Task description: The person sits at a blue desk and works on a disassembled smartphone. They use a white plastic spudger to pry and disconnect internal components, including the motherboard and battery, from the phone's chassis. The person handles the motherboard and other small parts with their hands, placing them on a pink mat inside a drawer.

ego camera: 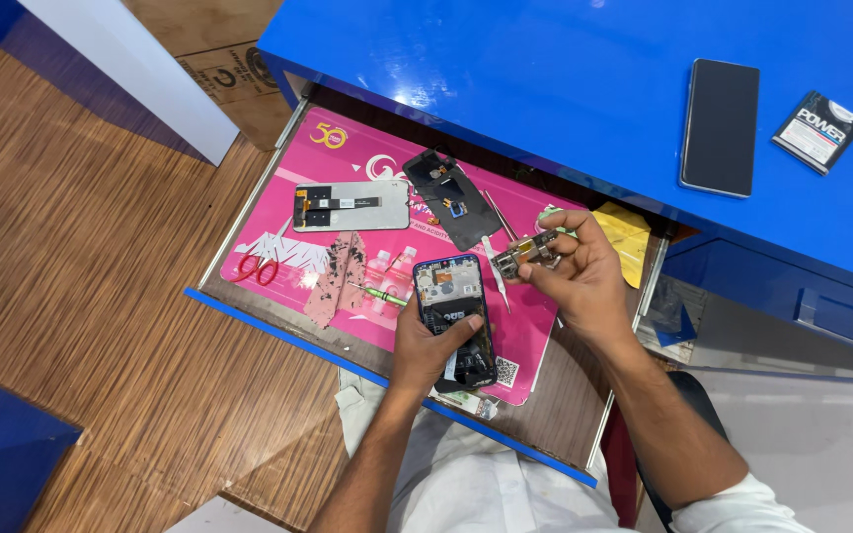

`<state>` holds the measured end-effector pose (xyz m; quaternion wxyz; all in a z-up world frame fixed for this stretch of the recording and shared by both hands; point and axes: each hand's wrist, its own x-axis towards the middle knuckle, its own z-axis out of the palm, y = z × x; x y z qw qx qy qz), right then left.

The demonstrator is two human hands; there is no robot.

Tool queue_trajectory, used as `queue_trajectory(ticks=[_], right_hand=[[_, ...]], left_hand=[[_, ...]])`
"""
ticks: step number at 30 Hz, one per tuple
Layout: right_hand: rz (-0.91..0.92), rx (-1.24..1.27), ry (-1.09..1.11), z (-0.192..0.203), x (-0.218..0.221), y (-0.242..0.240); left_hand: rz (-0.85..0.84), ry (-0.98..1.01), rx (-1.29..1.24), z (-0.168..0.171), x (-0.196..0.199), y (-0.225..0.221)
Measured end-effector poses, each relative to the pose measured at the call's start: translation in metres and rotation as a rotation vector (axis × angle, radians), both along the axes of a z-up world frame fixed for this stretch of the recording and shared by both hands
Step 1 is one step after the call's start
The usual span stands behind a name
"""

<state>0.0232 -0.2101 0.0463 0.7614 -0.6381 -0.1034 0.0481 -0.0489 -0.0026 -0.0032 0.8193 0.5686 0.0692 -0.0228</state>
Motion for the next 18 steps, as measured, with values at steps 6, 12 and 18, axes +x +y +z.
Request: queue_trajectory(ticks=[6,12,18], right_hand=[[-0.04,-0.136,-0.519,0.01,-0.013,0.01],[-0.058,-0.184,-0.662,0.028,-0.013,0.018],[-0.015,-0.146,-0.538,0.02,-0.015,0.013]], left_hand=[[0.011,0.008,0.004,-0.002,0.002,-0.002],[0.006,0.03,-0.001,0.004,0.001,-0.003],[-0.006,0.04,0.044,0.006,0.0,-0.001]])
